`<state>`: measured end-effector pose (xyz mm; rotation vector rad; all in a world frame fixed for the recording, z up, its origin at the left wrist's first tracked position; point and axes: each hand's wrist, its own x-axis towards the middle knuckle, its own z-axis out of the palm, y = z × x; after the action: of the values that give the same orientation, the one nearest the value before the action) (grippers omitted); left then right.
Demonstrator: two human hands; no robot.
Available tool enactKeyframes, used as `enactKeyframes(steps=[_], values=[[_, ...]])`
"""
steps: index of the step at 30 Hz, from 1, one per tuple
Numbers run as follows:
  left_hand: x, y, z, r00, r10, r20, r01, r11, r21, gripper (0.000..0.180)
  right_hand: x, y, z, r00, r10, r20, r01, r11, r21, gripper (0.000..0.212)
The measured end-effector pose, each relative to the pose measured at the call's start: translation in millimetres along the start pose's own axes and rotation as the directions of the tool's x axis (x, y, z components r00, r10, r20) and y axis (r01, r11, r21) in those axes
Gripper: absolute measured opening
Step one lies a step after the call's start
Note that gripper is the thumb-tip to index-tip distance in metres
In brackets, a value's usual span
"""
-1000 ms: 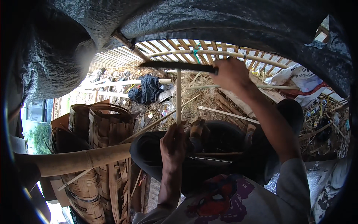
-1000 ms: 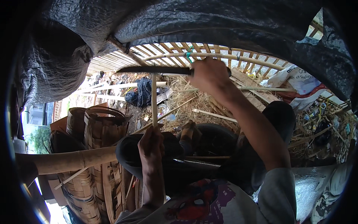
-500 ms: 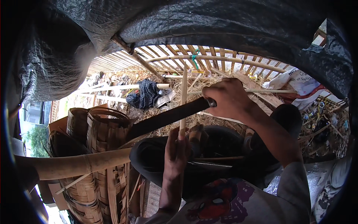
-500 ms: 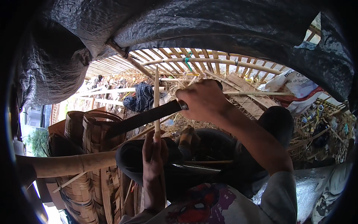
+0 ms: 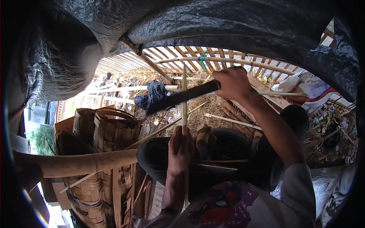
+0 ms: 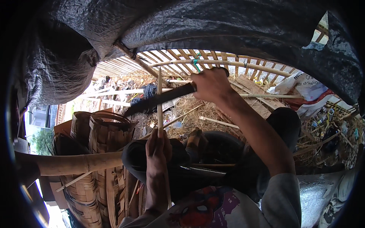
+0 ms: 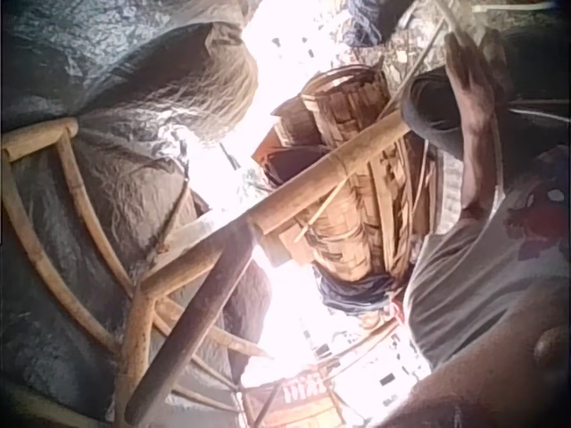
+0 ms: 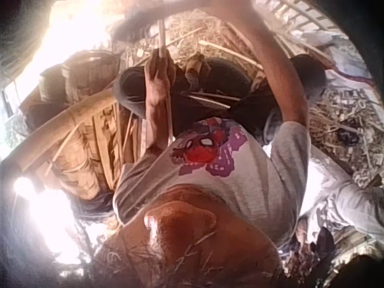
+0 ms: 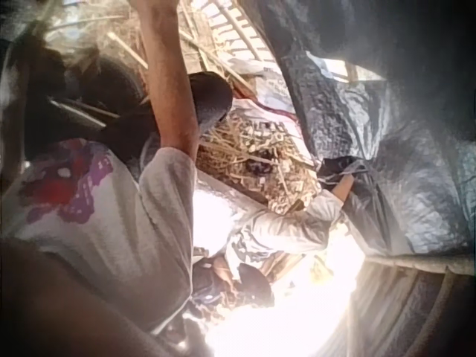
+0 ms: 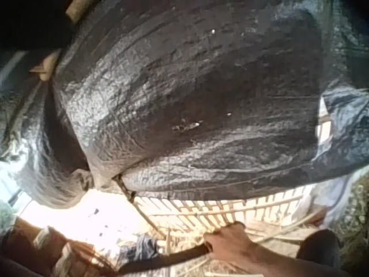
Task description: The person carves a bamboo stick by shaving down its tip using a knife.
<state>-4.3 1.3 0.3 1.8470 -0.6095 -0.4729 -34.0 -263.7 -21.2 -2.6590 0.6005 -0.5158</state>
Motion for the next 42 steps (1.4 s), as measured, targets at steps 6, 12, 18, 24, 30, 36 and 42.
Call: enactKeyframes(steps=[6, 12, 18, 24, 30, 36, 42], values=[[-7.6, 0.1, -10.4, 0.977, -0.195, 0.089, 0.209, 0.957, -0.199, 0.023, 22.3, 97.1, -13.4, 0.843, 0.533, -0.068, -0.536, 0.844, -0.034, 0.032], [-1.7, 13.9, -8.9, 0.949, -0.225, 0.222, 0.293, 0.887, -0.357, 0.027, -11.7, 9.7, -9.7, 0.969, 0.204, -0.136, -0.102, 0.841, 0.532, 0.025], [1.3, 20.8, -9.2, 0.922, -0.268, 0.279, 0.356, 0.871, -0.338, 0.032, -51.0, -43.0, -13.2, 0.942, -0.334, -0.029, 0.334, 0.927, 0.169, 0.02], [-2.6, 5.5, -2.1, 0.971, -0.103, 0.215, 0.107, 0.994, -0.011, 0.035, -59.2, -63.2, -8.5, 0.894, -0.448, -0.002, 0.441, 0.881, 0.172, 0.027], [1.8, 19.6, 4.4, 0.97, -0.179, 0.166, 0.216, 0.946, -0.24, 0.042, -42.2, -49.0, -11.2, 0.969, -0.241, 0.058, 0.235, 0.968, 0.09, 0.023], [-11.8, 21.5, 15.6, 0.955, -0.155, 0.253, 0.209, 0.956, -0.204, 0.043, 4.5, 51.7, -19.8, 0.936, 0.304, -0.178, -0.3, 0.953, 0.051, 0.026], [3.1, 8.6, 7.4, 0.963, -0.222, 0.153, 0.254, 0.936, -0.244, 0.04, -22.5, -0.2, -34.8, 0.99, 0.116, -0.085, -0.077, 0.929, 0.363, 0.017]])
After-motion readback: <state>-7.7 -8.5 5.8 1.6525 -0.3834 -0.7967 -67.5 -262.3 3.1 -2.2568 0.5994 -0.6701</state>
